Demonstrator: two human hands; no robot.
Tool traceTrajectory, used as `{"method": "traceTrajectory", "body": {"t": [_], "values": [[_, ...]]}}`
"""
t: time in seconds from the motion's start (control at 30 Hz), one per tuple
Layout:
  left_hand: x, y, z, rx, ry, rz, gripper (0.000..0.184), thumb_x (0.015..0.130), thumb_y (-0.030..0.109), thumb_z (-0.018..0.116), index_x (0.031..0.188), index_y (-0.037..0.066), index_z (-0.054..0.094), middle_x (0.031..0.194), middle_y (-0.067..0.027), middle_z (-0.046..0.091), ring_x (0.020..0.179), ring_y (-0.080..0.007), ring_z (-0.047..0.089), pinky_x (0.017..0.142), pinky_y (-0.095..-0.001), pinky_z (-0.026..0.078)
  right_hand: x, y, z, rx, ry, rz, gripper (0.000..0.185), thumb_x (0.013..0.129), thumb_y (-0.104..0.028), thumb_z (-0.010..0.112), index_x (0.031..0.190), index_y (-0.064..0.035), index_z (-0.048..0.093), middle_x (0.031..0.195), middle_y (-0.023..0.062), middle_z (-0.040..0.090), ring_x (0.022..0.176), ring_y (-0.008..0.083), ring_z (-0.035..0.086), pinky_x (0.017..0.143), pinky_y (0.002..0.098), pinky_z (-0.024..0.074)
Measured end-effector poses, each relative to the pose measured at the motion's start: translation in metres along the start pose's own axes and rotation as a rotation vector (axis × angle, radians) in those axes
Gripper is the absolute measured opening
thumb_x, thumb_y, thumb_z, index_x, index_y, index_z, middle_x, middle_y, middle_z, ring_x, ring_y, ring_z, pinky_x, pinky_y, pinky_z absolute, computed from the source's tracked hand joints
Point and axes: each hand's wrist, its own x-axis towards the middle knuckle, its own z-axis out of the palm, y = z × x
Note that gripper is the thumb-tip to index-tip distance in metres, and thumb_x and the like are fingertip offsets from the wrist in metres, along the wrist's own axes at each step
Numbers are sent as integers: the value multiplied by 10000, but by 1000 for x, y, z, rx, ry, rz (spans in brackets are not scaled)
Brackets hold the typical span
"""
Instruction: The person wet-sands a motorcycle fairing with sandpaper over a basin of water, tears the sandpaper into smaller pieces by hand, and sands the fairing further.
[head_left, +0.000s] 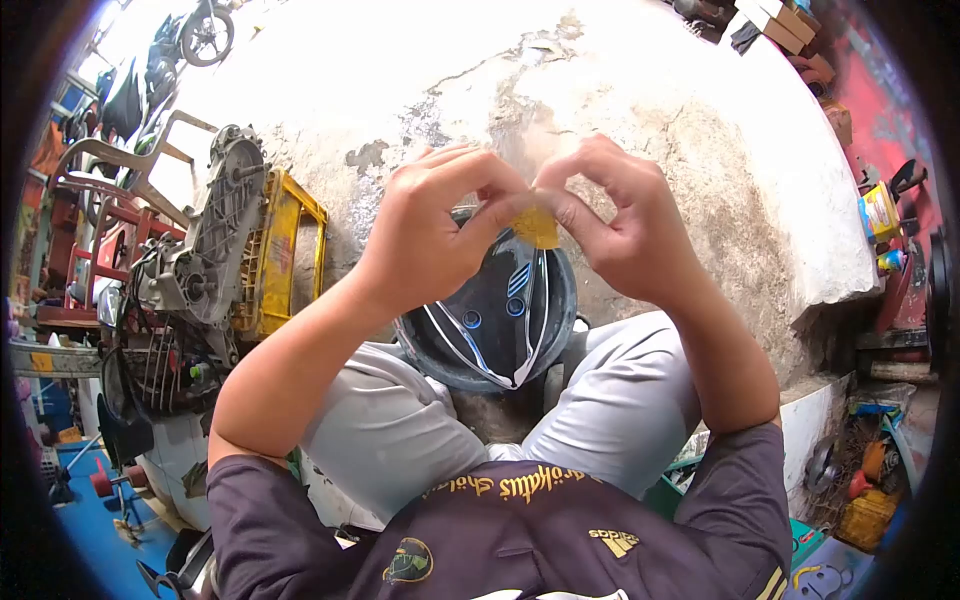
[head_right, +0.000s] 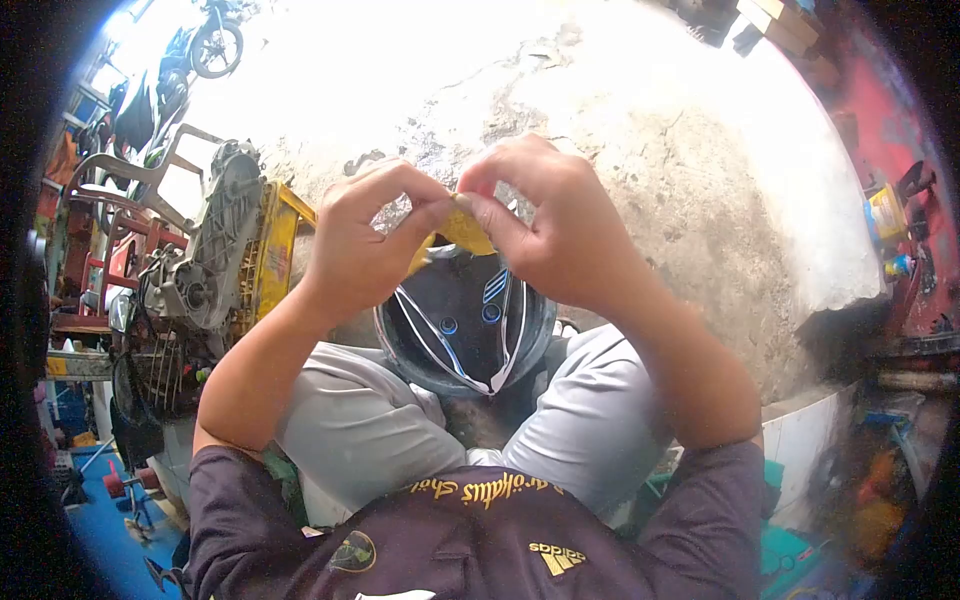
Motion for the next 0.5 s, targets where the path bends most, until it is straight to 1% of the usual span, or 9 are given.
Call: {"method": "traceTrajectory", "body": {"t": [0.03, 0.1, 0.13, 0.2, 0.23, 0.3, 0.4, 0.43, 0.5], "values": [[1, -2, -3, -3, -3, -6, 24, 953, 1, 724, 953, 25, 723, 847, -68, 704, 805, -131, 644, 818, -284, 495, 0, 1, 0, 3, -2, 7, 91, 897, -11, 733, 986, -1, 749, 931, 157, 735, 945, 299, 679, 871, 388, 527], [2, -5, -7, 251, -50, 170, 23, 922, 31, 759, 918, 29, 736, 818, -101, 707, 828, -162, 678, 828, -296, 505, 0, 5, 0, -159, -77, -171, 93, 905, -42, 724, 994, -14, 734, 935, 165, 727, 934, 346, 676, 859, 427, 529], [1, -3, -8, 244, -56, 159, 23, 922, 31, 759, 918, 29, 736, 818, -101, 707, 828, -162, 678, 828, -296, 505, -1, 6, -1, -154, -82, -159, 93, 905, -42, 724, 994, -14, 734, 935, 165, 727, 934, 346, 676, 859, 427, 529], [0, 1, -10, 335, -122, 147, 48, 935, 66, 767, 944, 28, 739, 831, -102, 709, 842, -172, 682, 836, -303, 508, -2, 7, -4, -236, -140, -242, 87, 919, -55, 710, 998, -24, 728, 922, 158, 719, 917, 360, 669, 837, 456, 518], [-2, 4, -8, 333, -125, 141, 48, 935, 66, 767, 944, 28, 739, 831, -102, 709, 842, -172, 682, 836, -303, 508, -3, 5, -4, -232, -142, -237, 87, 919, -55, 710, 998, -24, 728, 922, 158, 719, 917, 360, 669, 837, 456, 518], [-4, 11, -4, 19, -109, -83, 49, 947, 63, 757, 936, 25, 728, 835, -72, 701, 860, -139, 674, 841, -301, 511, -2, 0, -4, -234, -109, -243, 86, 920, -58, 708, 995, -24, 731, 927, 150, 724, 913, 356, 678, 823, 460, 504], [-6, 16, -3, -76, -50, -83, 59, 987, 70, 732, 971, 17, 712, 878, -42, 697, 873, -104, 654, 837, -293, 513, -3, -6, -6, -210, -47, -248, 87, 911, -66, 720, 980, -17, 736, 920, 150, 731, 902, 348, 691, 817, 449, 495], [-7, 15, -1, -76, -48, -81, 59, 987, 70, 732, 971, 17, 712, 878, -42, 697, 873, -104, 654, 837, -293, 513, -2, -7, -6, -213, -47, -250, 87, 911, -66, 720, 980, -17, 736, 920, 150, 731, 902, 348, 691, 817, 449, 495], [-10, 10, 5, -248, -16, -156, 58, 1027, 61, 696, 1030, 3, 683, 932, -20, 690, 902, -76, 641, 834, -271, 517, -2, -7, -5, -162, 10, -231, 88, 900, -67, 730, 962, -7, 747, 899, 154, 734, 858, 342, 703, 829, 435, 495]]}}
